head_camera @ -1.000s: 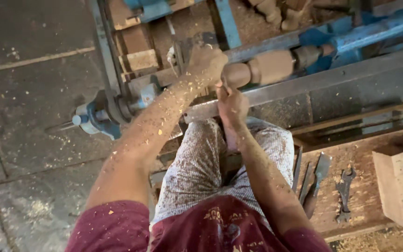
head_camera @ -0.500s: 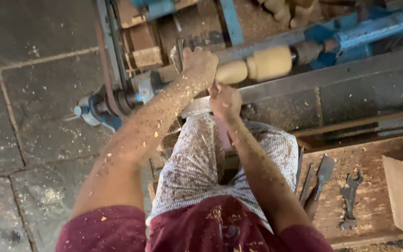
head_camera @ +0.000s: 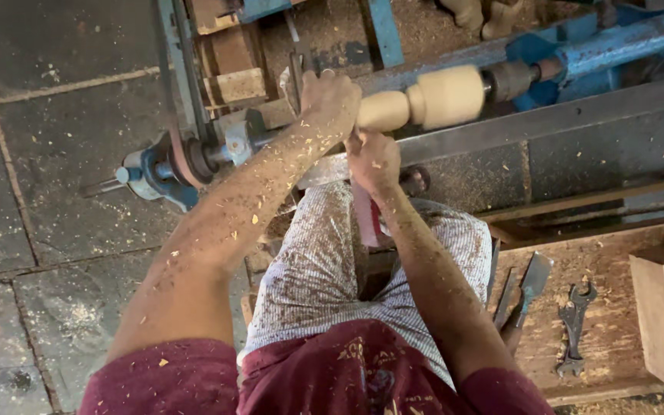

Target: The person shapes a rotating wooden blank on a lathe using a chisel, then smooths the surface with sandpaper. The workpiece is mounted between centers and turned into a rounded form with a handle-like profile.

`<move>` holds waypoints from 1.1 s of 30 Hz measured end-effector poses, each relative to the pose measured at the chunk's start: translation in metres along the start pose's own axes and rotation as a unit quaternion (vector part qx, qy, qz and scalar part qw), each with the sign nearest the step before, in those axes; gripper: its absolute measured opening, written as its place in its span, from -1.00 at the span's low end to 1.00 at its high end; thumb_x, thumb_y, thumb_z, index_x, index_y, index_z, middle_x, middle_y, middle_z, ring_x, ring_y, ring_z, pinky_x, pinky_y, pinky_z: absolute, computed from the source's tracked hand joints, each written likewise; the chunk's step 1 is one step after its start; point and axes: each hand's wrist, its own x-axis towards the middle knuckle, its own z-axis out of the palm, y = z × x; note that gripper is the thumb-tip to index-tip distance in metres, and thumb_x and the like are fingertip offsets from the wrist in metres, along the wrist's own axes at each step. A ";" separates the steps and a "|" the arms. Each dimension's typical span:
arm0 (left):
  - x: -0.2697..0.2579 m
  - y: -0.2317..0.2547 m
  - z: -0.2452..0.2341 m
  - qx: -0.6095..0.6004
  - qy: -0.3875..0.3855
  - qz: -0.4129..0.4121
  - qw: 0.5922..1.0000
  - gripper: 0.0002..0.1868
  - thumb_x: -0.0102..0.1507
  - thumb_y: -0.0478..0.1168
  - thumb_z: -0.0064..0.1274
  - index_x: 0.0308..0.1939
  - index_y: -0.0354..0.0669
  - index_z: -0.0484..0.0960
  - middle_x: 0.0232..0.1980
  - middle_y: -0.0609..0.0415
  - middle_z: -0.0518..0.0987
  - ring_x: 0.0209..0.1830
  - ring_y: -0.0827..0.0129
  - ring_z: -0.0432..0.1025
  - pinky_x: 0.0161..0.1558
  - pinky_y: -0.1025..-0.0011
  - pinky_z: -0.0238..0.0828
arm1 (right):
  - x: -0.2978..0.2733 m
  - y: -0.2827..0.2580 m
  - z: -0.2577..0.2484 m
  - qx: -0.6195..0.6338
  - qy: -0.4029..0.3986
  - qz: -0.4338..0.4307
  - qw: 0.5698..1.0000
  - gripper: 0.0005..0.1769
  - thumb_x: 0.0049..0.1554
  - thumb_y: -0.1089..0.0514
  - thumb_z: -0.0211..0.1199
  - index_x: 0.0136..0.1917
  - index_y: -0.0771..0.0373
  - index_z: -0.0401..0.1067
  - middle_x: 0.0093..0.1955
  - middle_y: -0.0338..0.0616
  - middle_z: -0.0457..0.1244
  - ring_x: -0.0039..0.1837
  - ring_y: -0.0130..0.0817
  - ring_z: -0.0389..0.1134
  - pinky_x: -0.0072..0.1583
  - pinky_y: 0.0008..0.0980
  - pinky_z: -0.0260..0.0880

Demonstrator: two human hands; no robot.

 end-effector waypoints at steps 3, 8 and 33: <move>-0.002 -0.001 -0.005 0.020 -0.008 0.000 1.000 -0.50 -0.14 0.05 0.52 -0.20 -0.04 0.78 -0.08 0.04 0.67 0.12 0.13 0.47 0.03 0.05 0.35 | 0.003 0.000 -0.001 0.040 -0.002 0.034 0.999 -0.61 0.19 -0.14 0.27 -0.18 0.22 0.59 -0.29 0.17 0.35 -0.14 0.16 0.43 -0.07 0.04 0.42; -0.010 -0.007 -0.003 0.016 0.033 0.032 0.999 -0.56 -0.13 0.00 0.51 -0.23 -0.03 0.79 -0.13 0.06 0.69 0.07 0.11 0.51 -0.07 0.05 0.42 | -0.002 -0.008 -0.006 0.073 0.028 0.076 0.994 -0.62 0.15 -0.12 0.29 -0.22 0.25 0.59 -0.31 0.16 0.34 -0.17 0.17 0.42 -0.10 0.04 0.40; -0.005 -0.011 -0.011 -0.039 0.035 0.100 0.994 -0.54 -0.12 -0.02 0.49 -0.19 -0.01 0.76 -0.10 0.05 0.60 -0.01 0.06 0.49 -0.11 -0.01 0.44 | 0.003 -0.011 -0.014 0.067 0.005 0.174 0.982 -0.42 0.12 -0.31 0.32 -0.33 0.28 0.56 -0.42 0.11 0.30 -0.25 0.12 0.40 -0.12 -0.01 0.37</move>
